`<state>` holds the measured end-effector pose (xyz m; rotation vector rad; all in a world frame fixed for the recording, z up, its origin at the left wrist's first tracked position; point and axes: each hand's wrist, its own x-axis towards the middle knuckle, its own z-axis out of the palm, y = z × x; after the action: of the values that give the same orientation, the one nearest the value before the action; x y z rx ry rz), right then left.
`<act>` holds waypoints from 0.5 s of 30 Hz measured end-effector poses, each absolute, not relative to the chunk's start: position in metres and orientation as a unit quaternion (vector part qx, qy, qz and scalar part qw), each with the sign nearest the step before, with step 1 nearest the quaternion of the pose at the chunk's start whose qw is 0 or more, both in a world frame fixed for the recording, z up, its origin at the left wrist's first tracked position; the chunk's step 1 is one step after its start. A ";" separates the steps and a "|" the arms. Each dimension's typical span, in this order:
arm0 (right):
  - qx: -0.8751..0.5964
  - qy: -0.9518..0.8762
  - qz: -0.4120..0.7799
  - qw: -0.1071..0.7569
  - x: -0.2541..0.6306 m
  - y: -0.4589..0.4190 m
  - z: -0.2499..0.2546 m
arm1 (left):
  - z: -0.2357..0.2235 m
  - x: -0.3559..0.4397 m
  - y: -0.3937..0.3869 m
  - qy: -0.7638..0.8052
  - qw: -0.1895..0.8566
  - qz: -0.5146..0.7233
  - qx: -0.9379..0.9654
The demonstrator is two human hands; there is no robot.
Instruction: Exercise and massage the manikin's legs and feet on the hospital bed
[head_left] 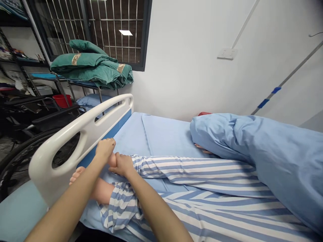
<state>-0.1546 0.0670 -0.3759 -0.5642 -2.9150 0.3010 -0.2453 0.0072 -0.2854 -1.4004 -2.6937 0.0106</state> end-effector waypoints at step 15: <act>-0.267 -0.946 0.087 0.161 -0.128 0.015 -0.344 | -0.282 -0.213 -0.093 -0.833 0.241 0.090 -0.489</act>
<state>-0.1284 0.0151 -0.3436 -0.7631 -2.7019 0.2483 -0.2129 -0.0927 -0.2816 -1.3388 -2.2790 0.2465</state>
